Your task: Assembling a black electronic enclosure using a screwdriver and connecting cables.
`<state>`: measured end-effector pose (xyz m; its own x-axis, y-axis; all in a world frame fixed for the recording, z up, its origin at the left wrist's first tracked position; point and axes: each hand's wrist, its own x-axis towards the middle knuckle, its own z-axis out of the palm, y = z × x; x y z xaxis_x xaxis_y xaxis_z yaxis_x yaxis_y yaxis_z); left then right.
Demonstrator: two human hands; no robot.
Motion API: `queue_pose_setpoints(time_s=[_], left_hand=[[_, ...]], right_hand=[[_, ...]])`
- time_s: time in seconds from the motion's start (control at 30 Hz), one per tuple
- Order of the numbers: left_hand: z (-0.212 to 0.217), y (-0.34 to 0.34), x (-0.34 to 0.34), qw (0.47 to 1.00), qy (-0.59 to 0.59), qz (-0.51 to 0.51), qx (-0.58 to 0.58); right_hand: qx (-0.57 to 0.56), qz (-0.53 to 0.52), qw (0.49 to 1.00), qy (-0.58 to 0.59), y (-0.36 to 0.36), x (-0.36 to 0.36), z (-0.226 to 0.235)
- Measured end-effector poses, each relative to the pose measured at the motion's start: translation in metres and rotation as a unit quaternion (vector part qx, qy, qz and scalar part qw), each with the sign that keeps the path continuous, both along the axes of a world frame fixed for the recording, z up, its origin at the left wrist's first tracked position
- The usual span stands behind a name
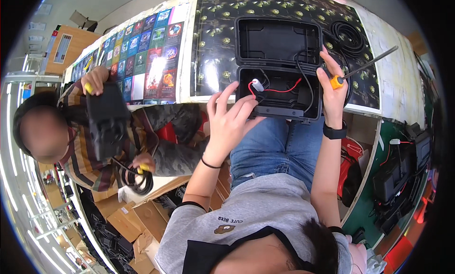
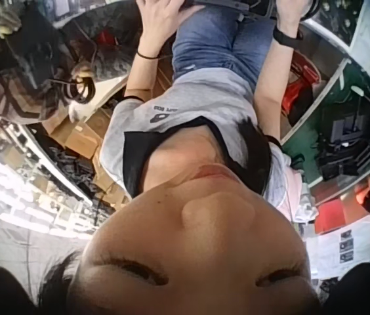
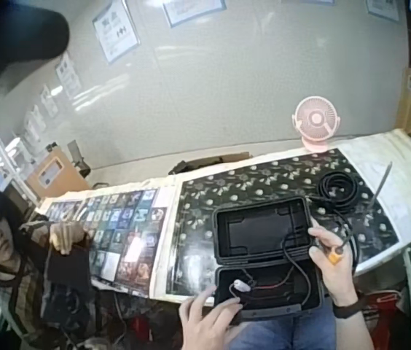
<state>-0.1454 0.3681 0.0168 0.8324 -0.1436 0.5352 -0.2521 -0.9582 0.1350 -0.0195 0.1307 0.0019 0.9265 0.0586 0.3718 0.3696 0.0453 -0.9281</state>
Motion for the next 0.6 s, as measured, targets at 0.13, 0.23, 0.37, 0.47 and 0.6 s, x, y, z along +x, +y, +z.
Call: queue_pose_setpoints(time_s=[0.13, 0.23, 0.37, 0.47, 0.6], left_hand=[[0.01, 0.01, 0.013, 0.994, 0.018, -0.106, -0.009], [0.012, 0.012, 0.016, 0.991, 0.009, -0.13, 0.02], [0.023, 0.009, 0.015, 0.993, 0.017, -0.113, 0.04], [0.016, 0.011, 0.019, 0.987, 0.015, -0.151, 0.056], [0.008, 0.007, 0.023, 0.972, 0.007, -0.221, 0.082]], right_hand=[[0.007, 0.009, 1.0, -0.006, -0.002, -0.003, -0.003], [0.0, 0.011, 1.0, -0.017, -0.001, -0.003, -0.009], [0.01, 0.01, 1.0, -0.003, -0.002, -0.003, -0.011], [0.01, 0.01, 1.0, -0.003, -0.003, 0.0, -0.012], [0.005, 0.016, 1.0, -0.01, -0.002, 0.004, -0.007]])
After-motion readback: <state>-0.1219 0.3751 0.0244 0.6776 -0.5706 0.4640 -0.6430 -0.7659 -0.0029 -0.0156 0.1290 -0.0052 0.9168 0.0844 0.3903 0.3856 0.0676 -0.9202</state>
